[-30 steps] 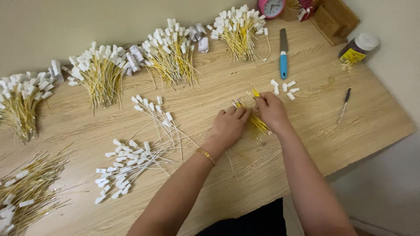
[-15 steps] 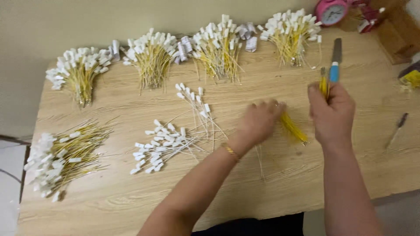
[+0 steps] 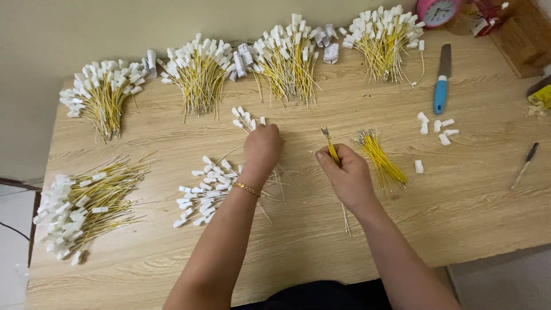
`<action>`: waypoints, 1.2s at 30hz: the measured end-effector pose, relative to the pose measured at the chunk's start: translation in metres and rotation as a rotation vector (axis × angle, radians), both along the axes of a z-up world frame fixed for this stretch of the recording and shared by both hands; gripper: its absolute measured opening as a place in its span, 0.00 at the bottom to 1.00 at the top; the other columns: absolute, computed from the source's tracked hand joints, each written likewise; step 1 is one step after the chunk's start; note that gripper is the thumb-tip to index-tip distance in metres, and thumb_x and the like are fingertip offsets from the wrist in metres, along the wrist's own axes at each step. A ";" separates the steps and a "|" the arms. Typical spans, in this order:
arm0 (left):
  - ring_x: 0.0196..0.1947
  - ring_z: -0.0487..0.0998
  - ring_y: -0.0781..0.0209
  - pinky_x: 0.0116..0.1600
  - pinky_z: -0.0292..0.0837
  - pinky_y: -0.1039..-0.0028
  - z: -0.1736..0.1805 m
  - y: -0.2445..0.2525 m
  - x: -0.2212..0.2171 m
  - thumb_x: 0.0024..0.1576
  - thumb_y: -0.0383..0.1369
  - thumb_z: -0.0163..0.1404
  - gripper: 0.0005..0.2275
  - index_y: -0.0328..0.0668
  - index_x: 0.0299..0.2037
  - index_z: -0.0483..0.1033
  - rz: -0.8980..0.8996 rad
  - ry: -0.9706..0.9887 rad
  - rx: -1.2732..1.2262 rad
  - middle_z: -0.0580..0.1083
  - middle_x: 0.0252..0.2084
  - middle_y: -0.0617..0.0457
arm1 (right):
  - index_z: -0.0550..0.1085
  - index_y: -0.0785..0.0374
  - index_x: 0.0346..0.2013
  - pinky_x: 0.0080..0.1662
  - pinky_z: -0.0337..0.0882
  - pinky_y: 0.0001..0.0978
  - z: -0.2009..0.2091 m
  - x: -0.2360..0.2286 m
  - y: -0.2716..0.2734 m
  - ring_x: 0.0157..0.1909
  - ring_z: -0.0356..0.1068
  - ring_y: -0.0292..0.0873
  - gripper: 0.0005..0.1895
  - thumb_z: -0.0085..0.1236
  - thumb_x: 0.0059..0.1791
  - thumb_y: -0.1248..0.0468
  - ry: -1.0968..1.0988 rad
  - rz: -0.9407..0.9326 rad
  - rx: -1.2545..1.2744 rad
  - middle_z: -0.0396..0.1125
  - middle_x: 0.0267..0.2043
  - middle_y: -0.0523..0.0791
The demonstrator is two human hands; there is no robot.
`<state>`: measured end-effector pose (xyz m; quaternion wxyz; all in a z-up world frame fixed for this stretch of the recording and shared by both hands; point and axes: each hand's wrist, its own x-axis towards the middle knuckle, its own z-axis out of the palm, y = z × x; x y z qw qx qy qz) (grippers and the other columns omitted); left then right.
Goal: Assembling small wire components by attaching plastic connectors to the ends of yellow wires
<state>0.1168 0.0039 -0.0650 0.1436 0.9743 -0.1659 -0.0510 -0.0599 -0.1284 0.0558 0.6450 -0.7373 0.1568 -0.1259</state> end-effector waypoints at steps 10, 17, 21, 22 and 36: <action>0.36 0.81 0.56 0.42 0.75 0.65 0.136 0.039 -0.052 0.50 0.39 0.58 0.13 0.53 0.45 0.79 0.084 0.183 -0.688 0.79 0.33 0.54 | 0.75 0.66 0.34 0.29 0.59 0.24 0.010 -0.005 0.008 0.26 0.57 0.33 0.06 0.56 0.50 0.65 -0.031 -0.022 -0.058 0.61 0.20 0.42; 0.33 0.78 0.66 0.39 0.79 0.78 0.139 0.030 -0.078 0.55 0.28 0.55 0.14 0.34 0.51 0.72 -0.007 0.590 -1.520 0.76 0.37 0.49 | 0.74 0.65 0.32 0.29 0.61 0.26 0.021 -0.007 0.015 0.25 0.58 0.35 0.07 0.53 0.51 0.64 -0.108 -0.043 -0.128 0.60 0.20 0.42; 0.34 0.80 0.63 0.42 0.81 0.74 0.119 0.017 -0.084 0.56 0.26 0.53 0.13 0.35 0.51 0.71 -0.003 0.744 -1.722 0.77 0.41 0.47 | 0.74 0.63 0.30 0.27 0.61 0.27 0.019 -0.007 0.010 0.22 0.58 0.35 0.08 0.54 0.51 0.62 -0.093 -0.067 -0.224 0.61 0.17 0.44; 0.34 0.80 0.63 0.42 0.81 0.74 0.113 0.014 -0.083 0.56 0.26 0.53 0.13 0.35 0.51 0.71 -0.006 0.746 -1.723 0.77 0.41 0.47 | 0.74 0.63 0.30 0.27 0.61 0.27 0.019 -0.007 0.010 0.22 0.58 0.35 0.08 0.54 0.51 0.62 -0.093 -0.069 -0.226 0.61 0.17 0.44; 0.35 0.81 0.57 0.43 0.81 0.67 0.111 0.003 -0.095 0.55 0.24 0.54 0.10 0.35 0.47 0.73 0.115 0.723 -1.813 0.76 0.39 0.47 | 0.70 0.63 0.24 0.25 0.61 0.34 0.030 -0.006 0.023 0.19 0.57 0.40 0.13 0.53 0.51 0.60 -0.060 -0.126 -0.336 0.59 0.15 0.48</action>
